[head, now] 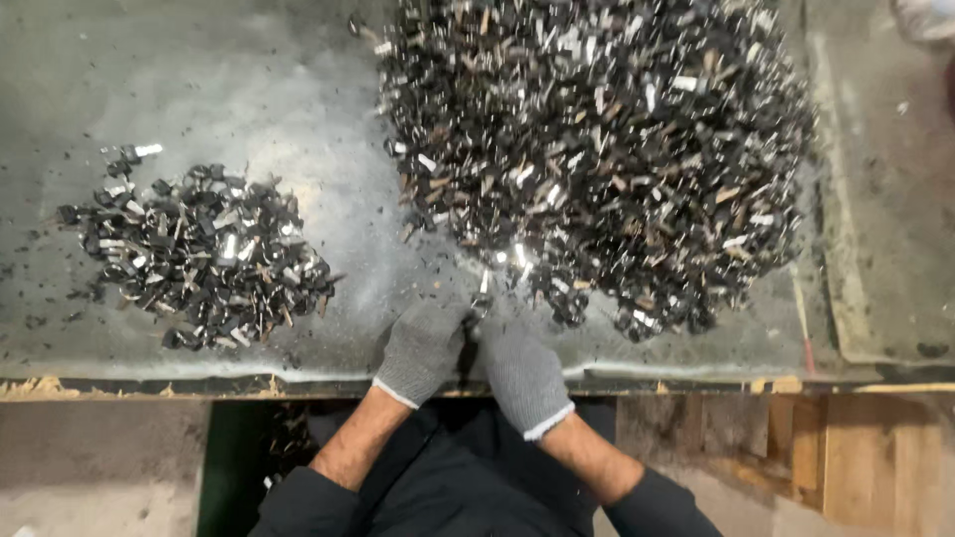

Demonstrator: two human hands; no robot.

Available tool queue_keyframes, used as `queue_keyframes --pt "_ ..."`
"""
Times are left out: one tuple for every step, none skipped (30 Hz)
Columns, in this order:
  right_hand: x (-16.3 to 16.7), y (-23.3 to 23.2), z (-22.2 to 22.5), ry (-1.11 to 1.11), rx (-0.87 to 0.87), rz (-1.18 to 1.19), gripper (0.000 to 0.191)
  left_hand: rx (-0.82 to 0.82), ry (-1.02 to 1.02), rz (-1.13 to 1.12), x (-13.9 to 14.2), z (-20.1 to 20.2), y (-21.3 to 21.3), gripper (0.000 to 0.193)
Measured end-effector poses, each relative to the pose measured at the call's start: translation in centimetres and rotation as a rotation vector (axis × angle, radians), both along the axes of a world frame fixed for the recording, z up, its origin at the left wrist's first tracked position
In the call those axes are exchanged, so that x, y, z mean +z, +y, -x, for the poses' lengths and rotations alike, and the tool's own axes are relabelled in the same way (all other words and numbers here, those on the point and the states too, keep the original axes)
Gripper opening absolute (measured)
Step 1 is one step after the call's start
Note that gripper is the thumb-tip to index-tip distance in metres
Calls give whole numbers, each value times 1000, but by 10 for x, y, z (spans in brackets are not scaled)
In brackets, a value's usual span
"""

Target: The person, wearing gloves, picks small dark metal components one at a time from a large pile on a workbench and places selected pieces onto a separate pile to the left, steadily moving items from the main heap into the sorted pile.

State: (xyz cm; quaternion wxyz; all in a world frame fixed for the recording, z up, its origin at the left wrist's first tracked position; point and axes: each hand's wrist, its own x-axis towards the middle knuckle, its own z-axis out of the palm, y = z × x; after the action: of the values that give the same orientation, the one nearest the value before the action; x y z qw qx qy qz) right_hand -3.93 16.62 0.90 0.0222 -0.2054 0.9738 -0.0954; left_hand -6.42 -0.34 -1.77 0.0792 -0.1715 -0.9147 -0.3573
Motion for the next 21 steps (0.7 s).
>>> queue_keyframes --pt "-4 -5 -3 -139 -76 4 23 -7 25 13 -1 -3 1 25" --pt "-7 -9 -3 -265 -148 3 25 -18 25 -1 -2 -4 1 26" --pt "-8 -12 -3 -307 -175 18 25 -26 34 -15 -3 -6 1 26" --pt "-8 -13 1 -357 -204 34 26 -36 35 -29 -3 -7 0 27" --pt "-6 -12 5 -420 -234 47 27 -50 35 -48 -2 -7 -1 28" --pt "-4 -9 8 -424 -163 103 27 -60 46 -68 -2 -8 -2 29" --pt "0 -3 18 -400 -88 163 26 -71 87 -85 0 -6 -3 30" --pt "3 2 26 -374 -13 222 27 -35 67 -69 1 -4 -3 29" --pt "5 8 29 -406 -76 303 29 -4 32 -55 3 -4 -3 29" --pt "7 13 30 -442 -140 384 32 26 -7 -40 4 -6 -2 30" --pt "6 14 32 -468 -198 462 34 50 -15 -14 5 -6 -2 30" --pt "4 15 32 -401 -184 435 31 80 -23 8 6 -7 0 29" --pt "2 15 30 -346 -174 408 29 109 -45 30 7 -10 1 28" --pt "-1 12 26 -303 -169 383 26 106 -10 71 7 -13 2 27" --pt "-3 11 22 -375 -185 304 43 103 26 111 8 -15 3 25" --pt "-5 10 19 -439 -196 223 62 103 69 150 9 -16 3 23" --pt "-6 10 16 -498 -205 144 83 113 50 86 10 -18 3 23" --pt "-6 10 14 -475 -191 155 80 121 38 24 12 -17 2 23" --pt "-4 11 12 -451 -178 167 77 129 28 -36 14 -17 1 24" --pt "-2 12 10 -427 -168 179 75 135 1 -2 15 -16 1 22" --pt "0 13 9 -431 -156 129 55 144 -26 29 17 -14 1 20"
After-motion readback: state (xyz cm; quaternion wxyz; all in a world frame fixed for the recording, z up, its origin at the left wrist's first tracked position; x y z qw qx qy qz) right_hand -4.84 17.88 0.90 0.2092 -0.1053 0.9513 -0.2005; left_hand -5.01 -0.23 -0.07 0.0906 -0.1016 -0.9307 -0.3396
